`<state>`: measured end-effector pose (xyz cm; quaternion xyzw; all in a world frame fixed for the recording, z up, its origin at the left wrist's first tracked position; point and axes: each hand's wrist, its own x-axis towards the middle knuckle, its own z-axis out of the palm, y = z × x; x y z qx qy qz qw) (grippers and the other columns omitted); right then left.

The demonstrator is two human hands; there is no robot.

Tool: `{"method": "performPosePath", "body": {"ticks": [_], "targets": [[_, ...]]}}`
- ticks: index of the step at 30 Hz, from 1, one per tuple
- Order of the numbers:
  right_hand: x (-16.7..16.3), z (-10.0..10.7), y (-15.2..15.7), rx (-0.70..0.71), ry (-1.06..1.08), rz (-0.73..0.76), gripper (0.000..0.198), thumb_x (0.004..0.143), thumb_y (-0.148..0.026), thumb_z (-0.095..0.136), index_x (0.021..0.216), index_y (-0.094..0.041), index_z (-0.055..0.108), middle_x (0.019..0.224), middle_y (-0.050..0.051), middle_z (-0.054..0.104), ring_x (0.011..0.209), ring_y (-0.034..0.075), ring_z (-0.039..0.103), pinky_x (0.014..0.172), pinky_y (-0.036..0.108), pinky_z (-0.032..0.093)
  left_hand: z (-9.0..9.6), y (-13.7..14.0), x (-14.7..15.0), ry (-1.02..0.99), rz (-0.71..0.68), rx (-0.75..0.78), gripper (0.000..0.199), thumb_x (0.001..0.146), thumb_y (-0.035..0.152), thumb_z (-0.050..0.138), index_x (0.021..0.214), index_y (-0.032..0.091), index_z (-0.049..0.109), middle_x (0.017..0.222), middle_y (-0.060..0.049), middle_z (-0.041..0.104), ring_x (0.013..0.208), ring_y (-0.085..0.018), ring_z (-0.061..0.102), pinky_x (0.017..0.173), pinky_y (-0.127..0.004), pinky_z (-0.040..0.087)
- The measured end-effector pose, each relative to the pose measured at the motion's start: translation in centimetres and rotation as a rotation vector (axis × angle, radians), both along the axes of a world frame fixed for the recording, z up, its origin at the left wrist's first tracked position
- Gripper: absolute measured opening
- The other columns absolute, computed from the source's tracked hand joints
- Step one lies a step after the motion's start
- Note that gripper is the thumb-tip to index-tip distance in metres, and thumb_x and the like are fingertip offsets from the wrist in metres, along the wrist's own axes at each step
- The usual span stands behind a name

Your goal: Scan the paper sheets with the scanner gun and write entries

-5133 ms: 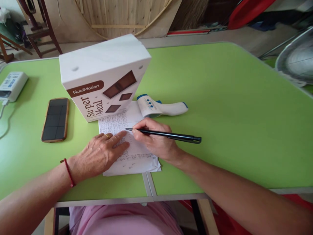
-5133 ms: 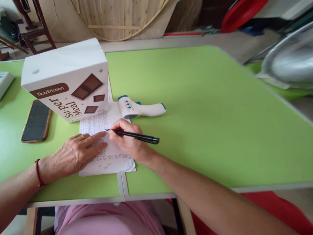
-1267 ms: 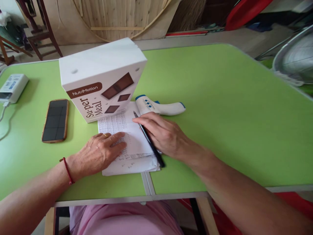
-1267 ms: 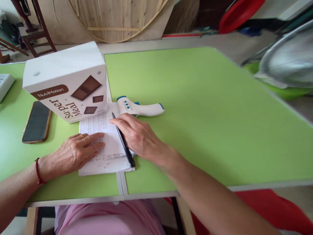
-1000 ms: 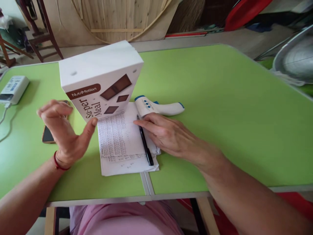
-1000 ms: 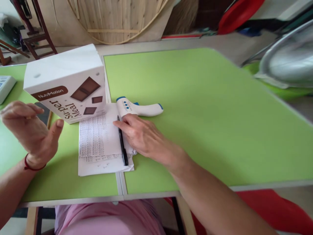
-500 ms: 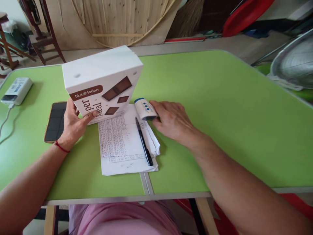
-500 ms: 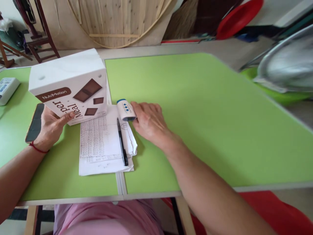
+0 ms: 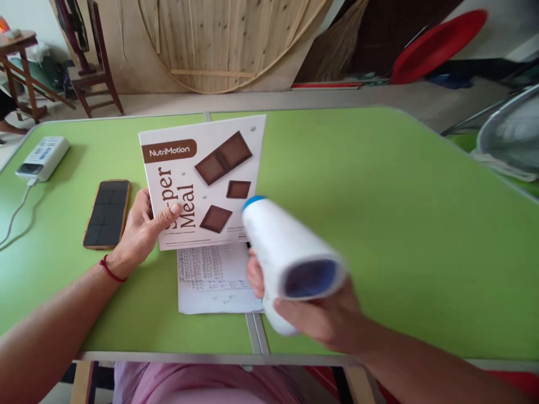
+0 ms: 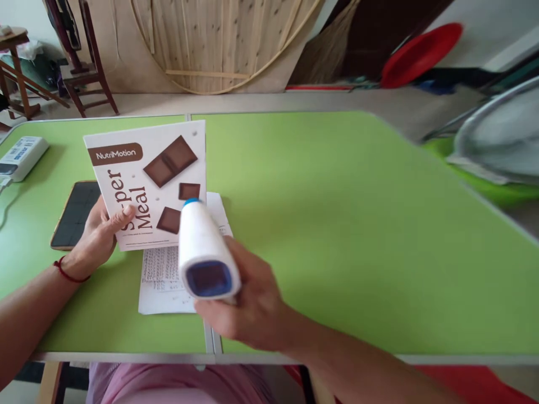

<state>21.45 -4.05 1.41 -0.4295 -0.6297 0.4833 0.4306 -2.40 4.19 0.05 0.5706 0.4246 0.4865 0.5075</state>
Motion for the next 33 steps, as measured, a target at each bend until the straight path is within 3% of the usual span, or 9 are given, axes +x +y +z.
{"method": "performPosePath", "body": {"ticks": [3, 7, 11, 23, 33], "targets": [[-1.3, -1.0, -0.1, -0.184, 0.086, 0.088, 0.010, 0.075, -0.026, 0.063, 0.082, -0.022, 0.056, 0.068, -0.001, 0.056, 0.057, 0.013, 0.052, 0.051, 0.028, 0.046, -0.5, 0.1, -0.1, -0.015, 0.008, 0.013, 0.049, 0.081, 0.046, 0.073, 0.116, 0.019, 0.051, 0.117, -0.011, 0.064, 0.106, -0.029, 0.064, 0.084, -0.043, 0.056], [-1.6, -1.7, 0.1, -0.277, 0.184, 0.098, 0.018, 0.080, -0.034, 0.064, 0.089, -0.021, 0.056, 0.073, -0.001, 0.055, 0.063, 0.012, 0.050, 0.057, 0.029, 0.045, -0.3, 0.1, 0.0, 0.031, -0.024, 0.008, 0.056, 0.075, 0.044, 0.079, 0.116, 0.018, 0.051, 0.119, -0.012, 0.063, 0.106, -0.030, 0.063, 0.087, -0.045, 0.055], [-1.9, -1.7, 0.2, -0.301, 0.232, 0.171, 0.024, 0.082, -0.041, 0.064, 0.086, -0.020, 0.054, 0.075, 0.000, 0.056, 0.064, 0.013, 0.051, 0.058, 0.029, 0.045, 0.4, 0.2, 0.2, -0.003, -0.126, -0.041, 0.056, 0.073, 0.039, 0.081, 0.116, 0.017, 0.053, 0.118, -0.013, 0.066, 0.106, -0.031, 0.064, 0.086, -0.044, 0.055], [-2.4, -1.0, 0.7, -0.368, 0.300, 0.243, 0.030, 0.078, -0.045, 0.072, 0.084, -0.018, 0.059, 0.077, 0.004, 0.065, 0.069, 0.016, 0.064, 0.065, 0.032, 0.055, 1.0, 0.5, 0.2, 0.024, -0.166, 0.002, 0.045, 0.071, 0.040, 0.082, 0.105, 0.016, 0.063, 0.110, -0.012, 0.069, 0.098, -0.029, 0.068, 0.083, -0.042, 0.058], [-2.3, -1.1, 0.8, -0.361, 0.327, 0.257, 0.031, 0.077, -0.044, 0.075, 0.084, -0.017, 0.062, 0.077, 0.004, 0.066, 0.068, 0.015, 0.065, 0.064, 0.031, 0.055, 1.1, 0.5, 0.2, 0.055, -0.181, 0.040, 0.041, 0.074, 0.040, 0.079, 0.104, 0.017, 0.063, 0.109, -0.010, 0.070, 0.098, -0.027, 0.067, 0.085, -0.042, 0.058]]}}
